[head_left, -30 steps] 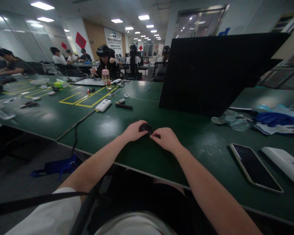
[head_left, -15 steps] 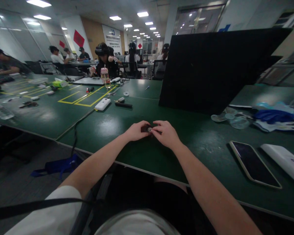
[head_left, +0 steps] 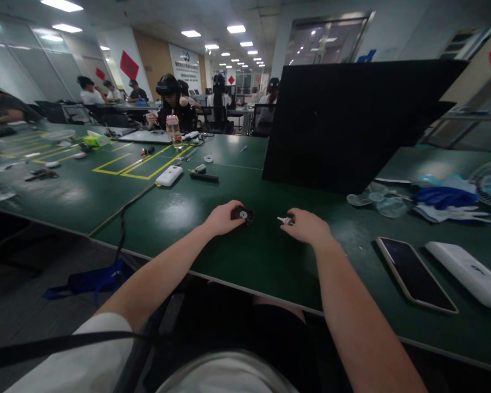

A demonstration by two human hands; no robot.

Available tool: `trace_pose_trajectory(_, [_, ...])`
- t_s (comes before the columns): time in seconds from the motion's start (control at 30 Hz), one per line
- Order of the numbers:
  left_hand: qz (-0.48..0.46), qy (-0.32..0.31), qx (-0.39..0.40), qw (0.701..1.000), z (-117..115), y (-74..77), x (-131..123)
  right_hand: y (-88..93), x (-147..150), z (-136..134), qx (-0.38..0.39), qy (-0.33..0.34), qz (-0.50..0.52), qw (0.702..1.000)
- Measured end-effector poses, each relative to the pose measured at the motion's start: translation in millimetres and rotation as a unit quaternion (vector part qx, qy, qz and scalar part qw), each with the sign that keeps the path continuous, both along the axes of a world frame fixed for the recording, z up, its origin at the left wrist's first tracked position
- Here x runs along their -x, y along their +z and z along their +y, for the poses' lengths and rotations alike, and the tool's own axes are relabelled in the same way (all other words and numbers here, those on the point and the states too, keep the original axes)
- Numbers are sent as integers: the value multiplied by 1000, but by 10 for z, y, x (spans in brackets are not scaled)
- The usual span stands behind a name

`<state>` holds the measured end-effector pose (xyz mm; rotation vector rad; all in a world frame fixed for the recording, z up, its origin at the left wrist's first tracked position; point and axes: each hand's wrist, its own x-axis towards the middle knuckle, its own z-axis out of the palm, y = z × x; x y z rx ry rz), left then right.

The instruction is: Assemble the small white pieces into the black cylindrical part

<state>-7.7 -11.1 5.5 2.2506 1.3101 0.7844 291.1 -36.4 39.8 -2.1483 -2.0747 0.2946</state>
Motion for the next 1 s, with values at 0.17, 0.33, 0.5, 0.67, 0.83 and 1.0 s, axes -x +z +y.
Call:
trace_pose_trajectory(0.17, [6, -8, -3, 1000, -27, 36, 1, -130, 125, -1, -77, 47, 98, 991])
trace_pose_trajectory(0.33, [5, -28, -5, 1000, -60, 59, -24, -75, 369, -98, -126, 92, 257, 954])
trace_pose_trajectory(0.5, [5, -46, -15, 999, -37, 13, -39, -102, 610, -129, -168, 144, 290, 931])
trace_pose_trajectory(0.67, [4, -51, -8, 999, -22, -4, -48, -153, 653, -109, -154, 151, 333, 918])
trace_pose_trajectory(0.83, [4, -54, -11, 998, -34, 25, -44, -153, 642, -135, -117, 178, 312, 926])
trace_pose_trajectory(1.0, [-7, -54, 0, 999, -43, 29, -49, -61, 651, -196, -132, 181, 236, 946])
